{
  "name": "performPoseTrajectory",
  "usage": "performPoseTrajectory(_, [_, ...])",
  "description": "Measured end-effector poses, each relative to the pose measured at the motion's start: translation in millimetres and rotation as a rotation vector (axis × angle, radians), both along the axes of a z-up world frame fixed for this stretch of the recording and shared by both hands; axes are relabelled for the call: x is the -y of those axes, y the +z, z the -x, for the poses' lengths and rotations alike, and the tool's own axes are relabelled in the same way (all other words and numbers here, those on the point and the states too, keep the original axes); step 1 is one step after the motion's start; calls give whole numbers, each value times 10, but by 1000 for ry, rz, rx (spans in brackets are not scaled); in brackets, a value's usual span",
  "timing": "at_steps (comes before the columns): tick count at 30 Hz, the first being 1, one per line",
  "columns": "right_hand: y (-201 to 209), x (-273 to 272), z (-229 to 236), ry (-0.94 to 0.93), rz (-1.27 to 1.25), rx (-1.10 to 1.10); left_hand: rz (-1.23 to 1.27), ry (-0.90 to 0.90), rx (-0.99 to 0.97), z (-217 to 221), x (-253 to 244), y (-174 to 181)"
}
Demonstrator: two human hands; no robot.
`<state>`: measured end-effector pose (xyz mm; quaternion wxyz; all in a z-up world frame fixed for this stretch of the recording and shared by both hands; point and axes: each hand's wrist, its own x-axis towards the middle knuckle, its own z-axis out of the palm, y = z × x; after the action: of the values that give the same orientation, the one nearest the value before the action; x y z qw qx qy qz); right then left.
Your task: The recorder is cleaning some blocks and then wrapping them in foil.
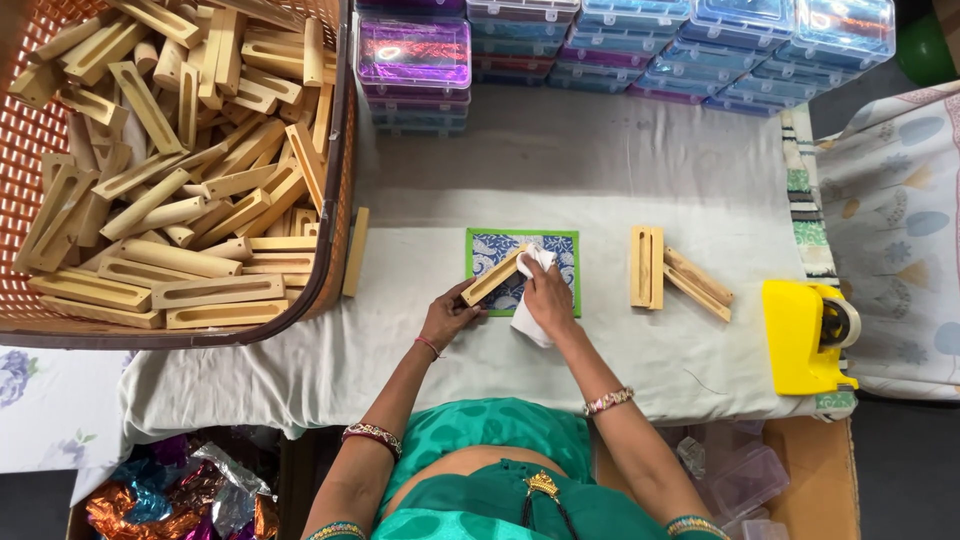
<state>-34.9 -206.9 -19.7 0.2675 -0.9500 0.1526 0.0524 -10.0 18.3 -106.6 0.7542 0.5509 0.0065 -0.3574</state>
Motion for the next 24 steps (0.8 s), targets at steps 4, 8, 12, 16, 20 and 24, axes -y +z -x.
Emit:
performPoseTrajectory(4, [62,-54,-122,32,73,-31,9,10,10,6,10,-40])
performPoseTrajectory(8, [81,-149,-175,88,160,-94,37,14,21,16,29,-107])
performPoseTrajectory(12, [75,-350,-194,121,191,-148,15,11,53,10,41,-147])
performPoseTrajectory(16, [286,-688,-119,105,126,-310,-7,7,80,21,21,-147])
performPoseTrajectory(20, [274,-913,112,240,110,-155,-87,-10,198,30,9,-246])
performPoseTrajectory(24, [18,-811,188,227,-41,-119,-109,-9,240,46,-9,-165])
